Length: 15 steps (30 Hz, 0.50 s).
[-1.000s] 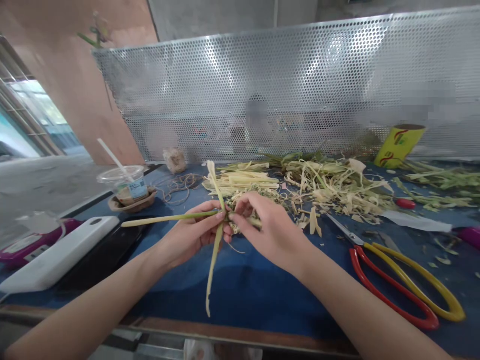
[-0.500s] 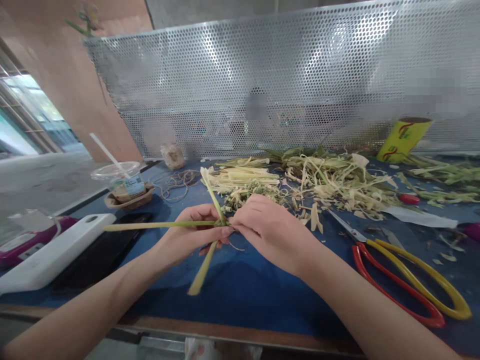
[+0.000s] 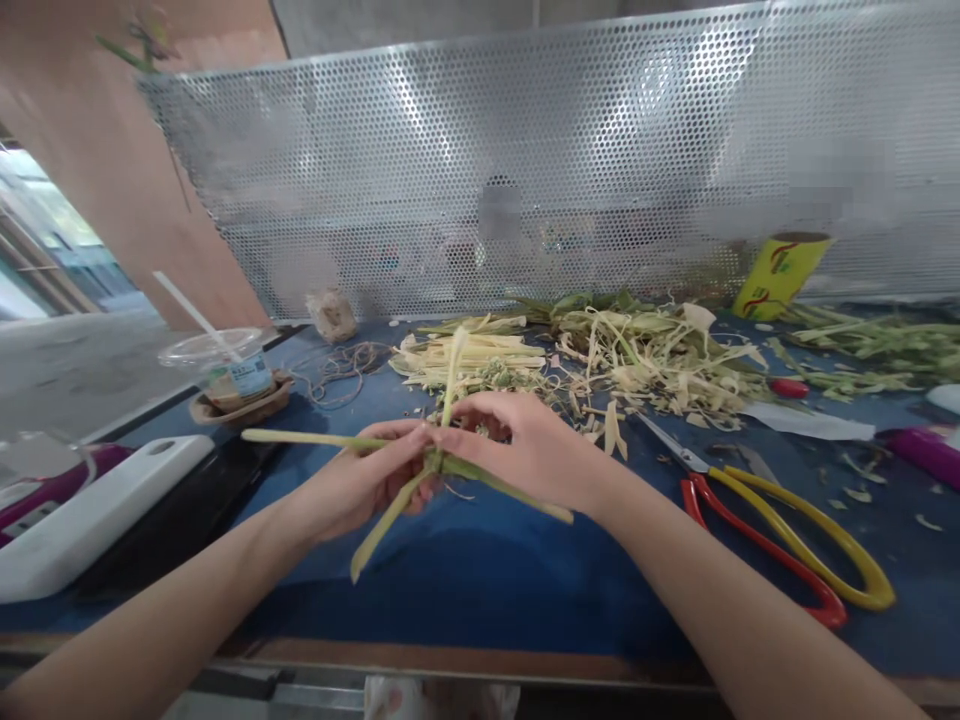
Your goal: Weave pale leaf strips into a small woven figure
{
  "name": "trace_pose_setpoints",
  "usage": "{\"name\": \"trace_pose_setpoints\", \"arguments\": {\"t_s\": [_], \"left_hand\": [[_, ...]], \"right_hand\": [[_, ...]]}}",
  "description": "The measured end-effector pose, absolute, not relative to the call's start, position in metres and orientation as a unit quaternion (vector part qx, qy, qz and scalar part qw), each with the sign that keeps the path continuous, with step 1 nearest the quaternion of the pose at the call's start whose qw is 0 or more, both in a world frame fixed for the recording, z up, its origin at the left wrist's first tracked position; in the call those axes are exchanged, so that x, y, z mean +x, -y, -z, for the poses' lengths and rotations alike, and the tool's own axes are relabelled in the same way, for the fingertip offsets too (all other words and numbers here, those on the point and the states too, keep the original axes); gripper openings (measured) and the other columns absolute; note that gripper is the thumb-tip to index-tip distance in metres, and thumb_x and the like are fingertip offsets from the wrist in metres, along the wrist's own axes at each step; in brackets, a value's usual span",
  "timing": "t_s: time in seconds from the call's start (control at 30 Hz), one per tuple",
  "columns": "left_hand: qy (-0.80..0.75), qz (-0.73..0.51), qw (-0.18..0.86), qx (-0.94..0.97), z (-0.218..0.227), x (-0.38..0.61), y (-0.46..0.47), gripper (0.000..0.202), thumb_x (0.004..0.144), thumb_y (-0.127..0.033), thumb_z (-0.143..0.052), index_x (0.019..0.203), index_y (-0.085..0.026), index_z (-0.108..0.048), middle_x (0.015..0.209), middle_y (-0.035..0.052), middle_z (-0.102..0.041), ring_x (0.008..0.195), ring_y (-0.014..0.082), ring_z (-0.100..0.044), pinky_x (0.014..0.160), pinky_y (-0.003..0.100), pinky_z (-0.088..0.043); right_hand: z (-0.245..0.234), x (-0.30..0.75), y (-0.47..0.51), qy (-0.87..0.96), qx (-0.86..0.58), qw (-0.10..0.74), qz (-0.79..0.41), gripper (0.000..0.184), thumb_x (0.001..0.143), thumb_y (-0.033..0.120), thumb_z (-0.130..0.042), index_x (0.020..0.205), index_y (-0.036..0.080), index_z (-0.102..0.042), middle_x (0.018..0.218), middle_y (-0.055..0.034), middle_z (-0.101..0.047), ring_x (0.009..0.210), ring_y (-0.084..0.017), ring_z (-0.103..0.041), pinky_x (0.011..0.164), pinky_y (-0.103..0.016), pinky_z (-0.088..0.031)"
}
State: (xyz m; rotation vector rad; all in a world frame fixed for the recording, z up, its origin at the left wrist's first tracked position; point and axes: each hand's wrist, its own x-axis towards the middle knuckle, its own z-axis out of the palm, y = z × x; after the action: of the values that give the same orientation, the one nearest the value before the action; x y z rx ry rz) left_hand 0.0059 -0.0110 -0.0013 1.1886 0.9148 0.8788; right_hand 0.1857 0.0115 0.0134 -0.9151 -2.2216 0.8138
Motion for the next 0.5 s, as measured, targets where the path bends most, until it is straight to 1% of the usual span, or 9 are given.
{"name": "trace_pose_setpoints", "arguments": {"t_s": [0.07, 0.13, 0.2, 0.3, 0.5], "left_hand": [[-0.397, -0.392, 0.649, 0.518, 0.0036, 0.0082, 0.0108, 0.028, 0.072, -0.041, -0.061, 0.071, -0.013, -0.058, 0.051, -0.0011, -0.056, 0.045, 0.0065, -0.05, 0.043, 0.016, -0.038], [-0.387, -0.4, 0.647, 0.521, 0.0056, 0.0102, 0.0105, 0.024, 0.073, -0.037, -0.062, 0.073, -0.013, -0.06, 0.052, -0.0017, -0.055, 0.046, 0.0056, -0.048, 0.044, 0.016, -0.036], [-0.371, -0.41, 0.653, 0.518, 0.0068, 0.0119, 0.0102, 0.021, 0.073, -0.033, -0.063, 0.074, -0.013, -0.061, 0.051, -0.0028, -0.053, 0.046, 0.005, -0.046, 0.045, 0.016, -0.035], [-0.359, -0.415, 0.662, 0.511, 0.007, 0.0138, 0.0096, 0.018, 0.072, -0.031, -0.064, 0.075, -0.013, -0.062, 0.049, -0.0036, -0.05, 0.045, 0.0047, -0.044, 0.046, 0.017, -0.035], [-0.335, -0.439, 0.653, 0.518, 0.0061, 0.0126, 0.0089, 0.012, 0.072, -0.025, -0.064, 0.068, -0.014, -0.061, 0.064, -0.001, -0.055, 0.049, 0.0042, -0.043, 0.049, 0.019, -0.036]], "right_hand": [[-0.0103, 0.1823, -0.0138, 0.793, -0.336, 0.33, -0.386, 0.023, 0.081, 0.036, -0.051, 0.086, 0.018, -0.064, 0.082, -0.0032, -0.066, 0.076, -0.014, -0.061, 0.063, -0.023, -0.047], [-0.0073, 0.1802, -0.0152, 0.758, -0.329, 0.372, -0.422, 0.022, 0.076, 0.037, -0.057, 0.079, 0.016, -0.065, 0.077, -0.0033, -0.067, 0.072, -0.014, -0.062, 0.063, -0.023, -0.048], [-0.0051, 0.1797, -0.0156, 0.742, -0.334, 0.402, -0.419, 0.022, 0.072, 0.037, -0.062, 0.072, 0.015, -0.064, 0.07, -0.003, -0.065, 0.065, -0.014, -0.06, 0.059, -0.024, -0.048], [-0.0039, 0.1799, -0.0153, 0.737, -0.349, 0.419, -0.399, 0.025, 0.072, 0.039, -0.062, 0.068, 0.014, -0.063, 0.062, -0.0024, -0.062, 0.056, -0.012, -0.056, 0.053, -0.024, -0.046], [-0.0066, 0.1802, -0.0135, 0.727, -0.407, 0.42, -0.359, 0.033, 0.071, 0.045, -0.06, 0.069, 0.013, -0.065, 0.057, -0.0029, -0.059, 0.052, -0.011, -0.051, 0.046, -0.023, -0.039]]}}
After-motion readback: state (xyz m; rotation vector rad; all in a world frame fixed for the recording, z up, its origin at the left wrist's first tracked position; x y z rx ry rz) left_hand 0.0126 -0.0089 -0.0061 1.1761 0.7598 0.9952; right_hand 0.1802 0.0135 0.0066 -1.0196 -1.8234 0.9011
